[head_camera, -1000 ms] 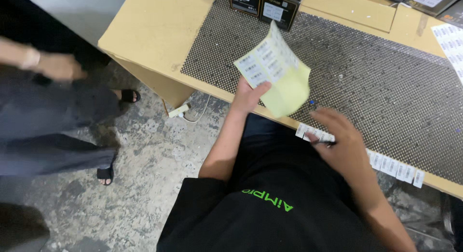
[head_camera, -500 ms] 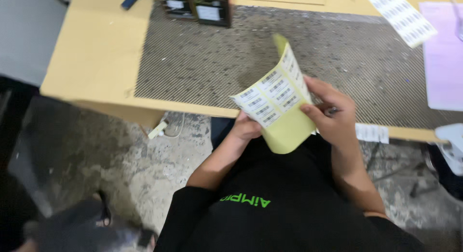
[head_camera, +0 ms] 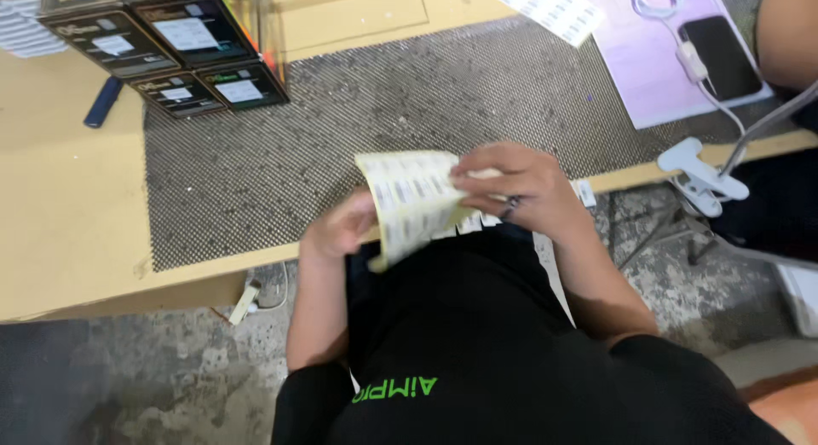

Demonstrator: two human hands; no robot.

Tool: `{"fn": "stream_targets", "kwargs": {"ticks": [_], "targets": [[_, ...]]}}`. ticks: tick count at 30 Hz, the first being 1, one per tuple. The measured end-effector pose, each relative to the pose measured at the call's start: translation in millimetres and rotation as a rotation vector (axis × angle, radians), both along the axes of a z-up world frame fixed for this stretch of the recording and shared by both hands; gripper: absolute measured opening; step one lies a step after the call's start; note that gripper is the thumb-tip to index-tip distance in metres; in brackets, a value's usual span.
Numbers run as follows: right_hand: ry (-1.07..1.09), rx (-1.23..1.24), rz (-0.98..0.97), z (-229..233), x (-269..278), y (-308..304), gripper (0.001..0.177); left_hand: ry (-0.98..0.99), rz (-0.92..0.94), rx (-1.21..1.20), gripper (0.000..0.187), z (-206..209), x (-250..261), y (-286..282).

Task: The person peels individual barcode labels from a yellow sheet and places them in a row on the table. They use a pen to assist in separating the labels from the backing paper.

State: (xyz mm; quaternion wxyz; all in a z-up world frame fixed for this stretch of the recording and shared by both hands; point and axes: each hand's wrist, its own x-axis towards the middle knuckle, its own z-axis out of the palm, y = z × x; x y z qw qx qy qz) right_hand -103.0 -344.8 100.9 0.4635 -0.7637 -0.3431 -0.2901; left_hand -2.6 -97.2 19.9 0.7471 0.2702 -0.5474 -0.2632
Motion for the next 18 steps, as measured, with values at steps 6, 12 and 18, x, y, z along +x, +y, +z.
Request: {"fn": "stream_targets", "kwargs": {"ticks": [6, 12, 18], "targets": [[-0.106, -0.097, -0.150, 7, -1, 1, 0.020, -0.544, 0.497, 0.479, 0.054, 92, -26, 3], [0.162, -0.042, -0.041, 2, 0, -8, 0.022, -0.694, 0.398, 0.627, 0.046, 96, -17, 7], [0.448, -0.016, 0.160, 9, -3, -16, 0.014, -0.787, 0.300, 0.726, 0.038, 131, -26, 3]]}}
